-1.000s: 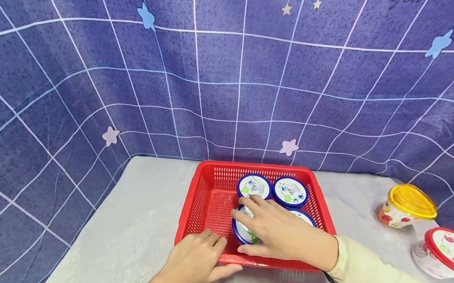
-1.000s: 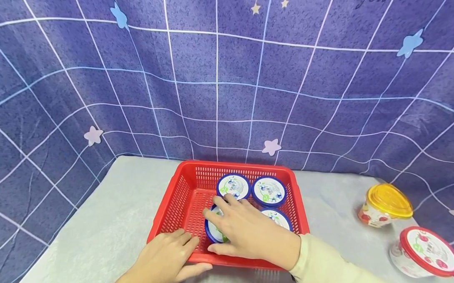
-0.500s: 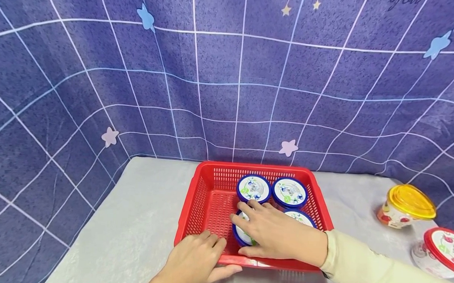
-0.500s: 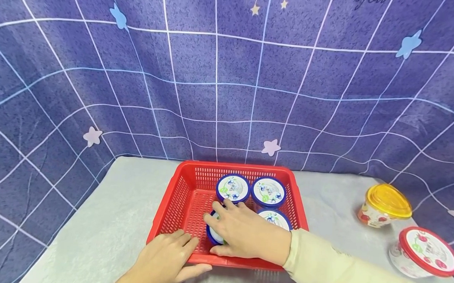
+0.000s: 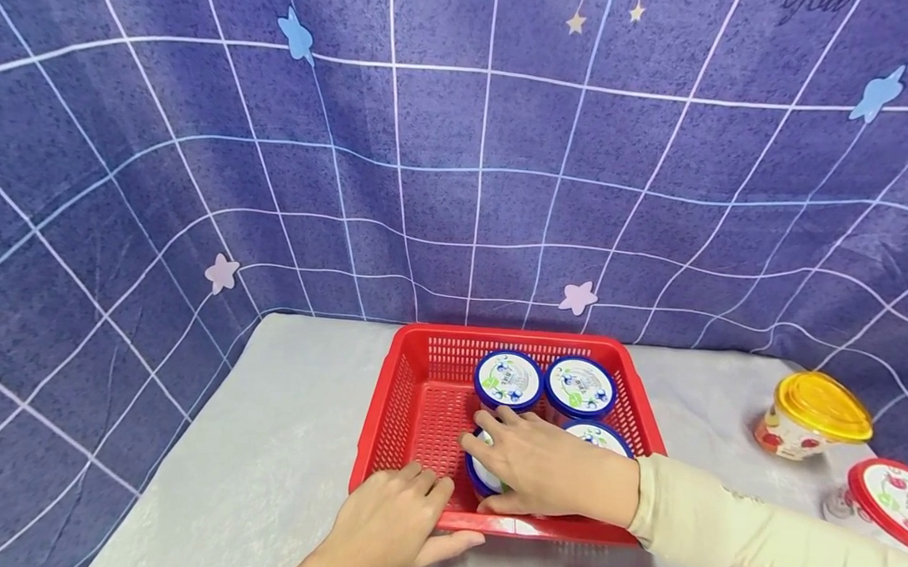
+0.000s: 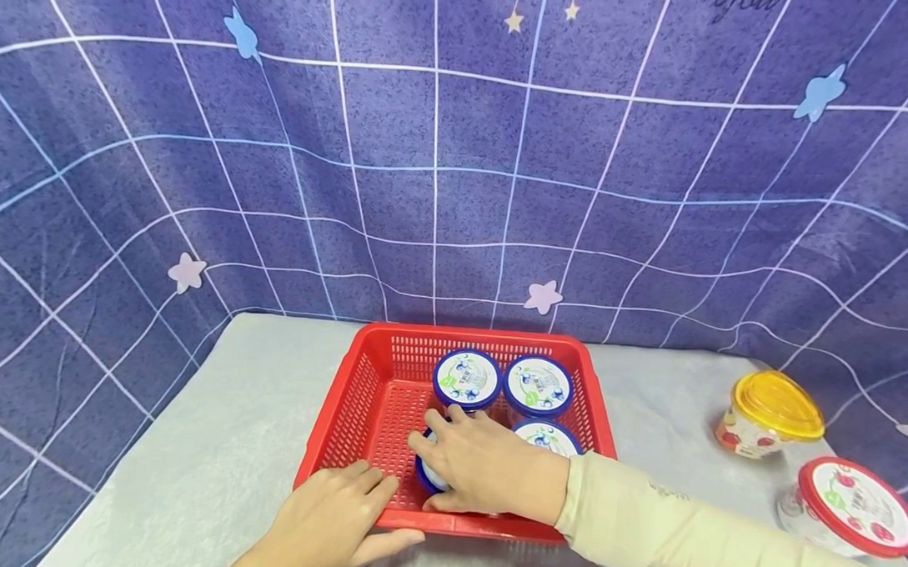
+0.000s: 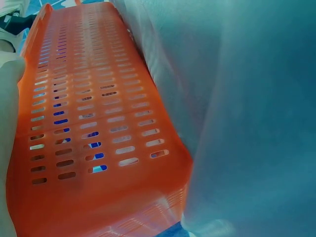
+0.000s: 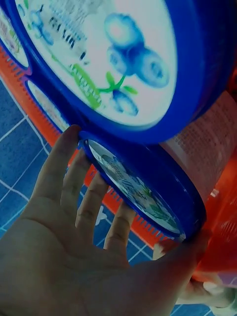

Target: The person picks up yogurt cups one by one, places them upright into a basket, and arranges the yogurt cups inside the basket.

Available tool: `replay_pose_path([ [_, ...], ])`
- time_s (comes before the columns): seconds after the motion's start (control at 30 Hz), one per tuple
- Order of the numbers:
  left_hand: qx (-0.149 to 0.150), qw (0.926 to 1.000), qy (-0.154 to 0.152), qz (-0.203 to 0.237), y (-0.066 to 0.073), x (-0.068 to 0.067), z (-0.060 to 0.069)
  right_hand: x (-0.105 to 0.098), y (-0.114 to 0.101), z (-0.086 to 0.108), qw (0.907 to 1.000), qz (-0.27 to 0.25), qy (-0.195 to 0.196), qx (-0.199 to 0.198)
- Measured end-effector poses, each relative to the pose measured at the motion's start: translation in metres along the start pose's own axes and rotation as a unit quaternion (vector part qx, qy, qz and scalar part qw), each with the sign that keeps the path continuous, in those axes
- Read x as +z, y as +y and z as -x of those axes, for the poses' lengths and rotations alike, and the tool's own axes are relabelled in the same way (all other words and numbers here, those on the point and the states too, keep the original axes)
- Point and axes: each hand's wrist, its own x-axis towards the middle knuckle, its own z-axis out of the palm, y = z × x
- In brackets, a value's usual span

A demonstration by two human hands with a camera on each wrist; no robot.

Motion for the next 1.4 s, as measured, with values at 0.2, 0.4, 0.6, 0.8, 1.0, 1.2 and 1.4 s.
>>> replay_pose_path([
  [0.2, -0.003, 0.9999, -0.009, 0.004, 0.000, -0.001, -0.001, 0.004, 0.001, 0.001, 1.0000, -0.001, 0.002, 0.005],
  [0.4, -0.004, 0.9999, -0.012, 0.003, 0.000, -0.002, -0.001, 0.002, 0.002, 0.003, 0.9998, 0.017, 0.012, 0.005],
  [0.6, -0.003, 0.9999, -0.011, 0.002, 0.000, -0.001, 0.000, -0.006, 0.004, 0.010, 0.9998, -0.002, 0.011, 0.014],
  [0.8, 0.000, 1.0000, -0.004, -0.001, -0.001, 0.000, 0.000, -0.012, 0.012, 0.022, 0.9984, -0.035, 0.019, 0.040],
  [1.0, 0.003, 0.9999, 0.011, -0.005, -0.001, 0.002, 0.001, -0.010, 0.024, 0.034, 0.9952, -0.063, 0.038, 0.065],
  [1.2, 0.003, 0.9999, 0.013, -0.005, 0.000, 0.003, 0.001, -0.008, 0.031, 0.046, 0.9924, -0.070, 0.056, 0.084],
  [1.4, 0.004, 0.9998, 0.017, -0.009, 0.000, 0.002, 0.000, -0.007, 0.034, 0.056, 0.9904, -0.070, 0.082, 0.087],
])
